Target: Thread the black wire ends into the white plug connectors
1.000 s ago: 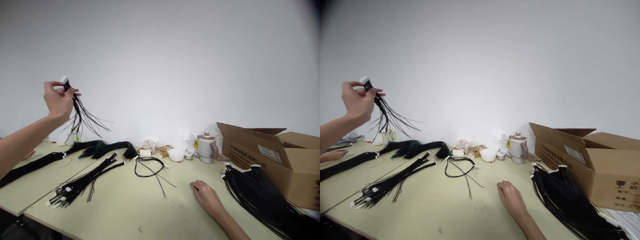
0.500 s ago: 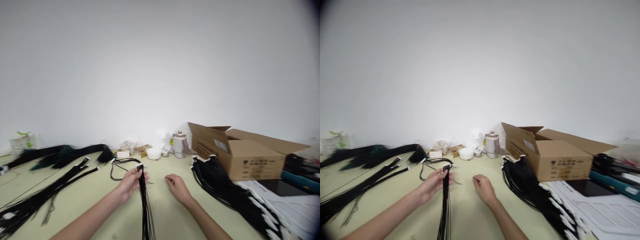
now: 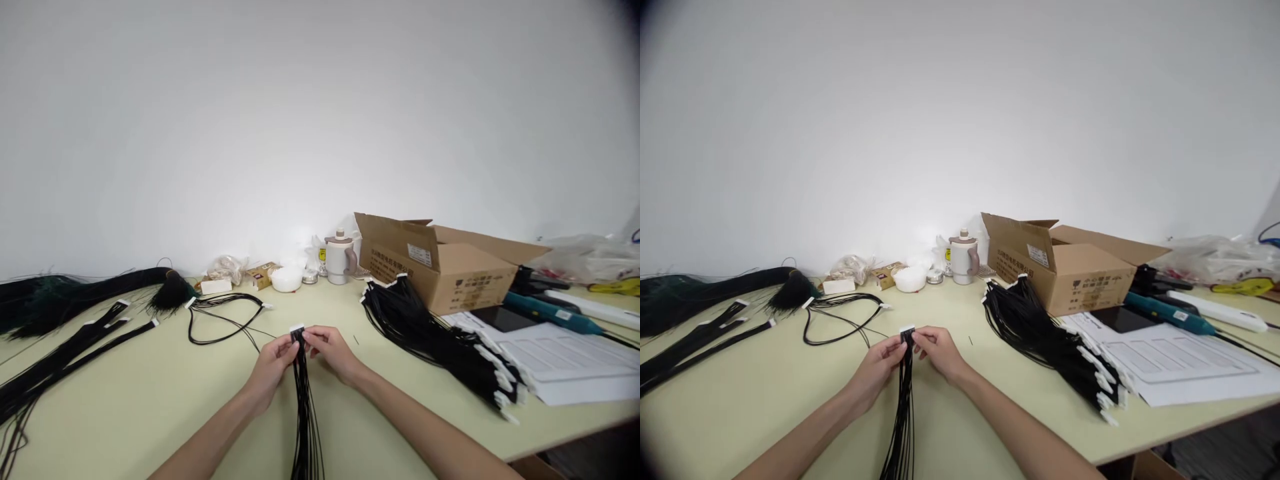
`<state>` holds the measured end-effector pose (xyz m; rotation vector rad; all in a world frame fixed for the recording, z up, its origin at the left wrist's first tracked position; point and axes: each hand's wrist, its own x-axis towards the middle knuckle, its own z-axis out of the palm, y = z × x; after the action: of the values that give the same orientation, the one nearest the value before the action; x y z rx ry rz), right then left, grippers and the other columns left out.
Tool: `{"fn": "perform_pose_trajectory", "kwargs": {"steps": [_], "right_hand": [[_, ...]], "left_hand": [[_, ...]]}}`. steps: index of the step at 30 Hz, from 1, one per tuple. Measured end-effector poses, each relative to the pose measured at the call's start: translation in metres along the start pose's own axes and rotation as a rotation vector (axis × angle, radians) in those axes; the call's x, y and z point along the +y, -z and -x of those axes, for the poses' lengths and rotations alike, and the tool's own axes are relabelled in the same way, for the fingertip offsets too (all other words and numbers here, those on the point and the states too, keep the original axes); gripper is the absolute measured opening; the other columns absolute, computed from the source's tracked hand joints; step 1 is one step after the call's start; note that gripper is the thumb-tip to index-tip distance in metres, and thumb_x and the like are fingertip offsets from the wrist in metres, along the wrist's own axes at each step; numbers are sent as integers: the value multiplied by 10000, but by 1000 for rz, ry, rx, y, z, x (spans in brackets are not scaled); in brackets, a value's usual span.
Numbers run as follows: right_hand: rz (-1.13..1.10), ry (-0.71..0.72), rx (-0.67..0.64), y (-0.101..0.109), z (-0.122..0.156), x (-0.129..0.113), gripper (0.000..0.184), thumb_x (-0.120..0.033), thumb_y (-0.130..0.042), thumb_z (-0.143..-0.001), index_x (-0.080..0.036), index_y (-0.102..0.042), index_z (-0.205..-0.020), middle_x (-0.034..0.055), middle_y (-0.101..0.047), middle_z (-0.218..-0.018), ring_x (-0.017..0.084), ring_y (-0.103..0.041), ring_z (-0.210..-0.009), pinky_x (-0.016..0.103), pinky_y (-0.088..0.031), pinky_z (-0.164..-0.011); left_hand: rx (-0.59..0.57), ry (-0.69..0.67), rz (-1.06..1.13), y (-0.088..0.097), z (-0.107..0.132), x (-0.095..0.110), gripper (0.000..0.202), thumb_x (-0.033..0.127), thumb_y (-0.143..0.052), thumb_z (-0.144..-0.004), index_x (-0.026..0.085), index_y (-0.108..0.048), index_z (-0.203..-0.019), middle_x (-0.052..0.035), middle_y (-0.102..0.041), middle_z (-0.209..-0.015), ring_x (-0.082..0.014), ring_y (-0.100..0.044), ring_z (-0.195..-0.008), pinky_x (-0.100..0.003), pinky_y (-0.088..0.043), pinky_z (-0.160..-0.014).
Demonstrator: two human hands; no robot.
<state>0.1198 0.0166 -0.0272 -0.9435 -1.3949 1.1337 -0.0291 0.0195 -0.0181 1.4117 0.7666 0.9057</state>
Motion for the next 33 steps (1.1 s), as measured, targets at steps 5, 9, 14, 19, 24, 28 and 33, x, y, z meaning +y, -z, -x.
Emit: {"fn": "perform_pose_trajectory", "kwargs": {"steps": [5,9,14,19,24,28,33], "right_hand": [[-42,-31,27,0,1,0,363,-447,-608,-673,-116,-650,-816,25,-560,-682,81,-478,-609,203,-392,-550],[-19,-12,43,1,1,0,321,-415,-606,-679,-114,-656,-779,17,-543,-661,77,-463,-589,205,-390,-538],[55,32,52,3,2,0,281,-378,-565,-717,-112,-649,-752,8,-532,-626,76,-455,-561,207,-386,-536],[237,95,76,4,3,0,239,-311,-497,-765,-119,-640,-780,11,-556,-648,69,-462,-534,190,-379,-516],[568,298,138,6,4,1,192,-220,-473,-779,-138,-645,-759,17,-578,-679,75,-480,-595,183,-372,-567],[682,369,151,7,4,2,173,-197,-474,-778,-141,-634,-743,13,-556,-653,74,-467,-589,181,-357,-560],[685,378,156,6,5,3,172,-207,-475,-788,-144,-634,-764,11,-550,-656,73,-464,-591,184,-357,-570]], "left_hand": [[-5,15,-167,2,-1,7,446,488,-437,-748,111,-597,-923,-66,-606,-857,-117,-512,-763,-232,-416,-739],[46,-56,-429,5,-4,7,420,494,-387,-760,128,-590,-801,-40,-578,-738,-113,-486,-680,-216,-384,-650],[114,-55,-609,0,-4,6,379,478,-352,-771,151,-524,-686,-4,-499,-603,-96,-424,-565,-206,-319,-566],[123,-64,-644,-4,-3,6,352,452,-337,-785,155,-498,-685,7,-458,-600,-87,-390,-558,-198,-290,-553],[140,-73,-628,-4,-3,1,335,438,-337,-786,149,-477,-693,12,-439,-607,-83,-369,-569,-193,-280,-552],[139,-66,-603,-5,-1,0,329,429,-341,-782,145,-481,-694,8,-445,-610,-85,-373,-575,-191,-280,-549],[145,-58,-580,-8,-1,4,324,425,-350,-779,142,-478,-687,8,-441,-610,-83,-371,-577,-190,-284,-553]]}}
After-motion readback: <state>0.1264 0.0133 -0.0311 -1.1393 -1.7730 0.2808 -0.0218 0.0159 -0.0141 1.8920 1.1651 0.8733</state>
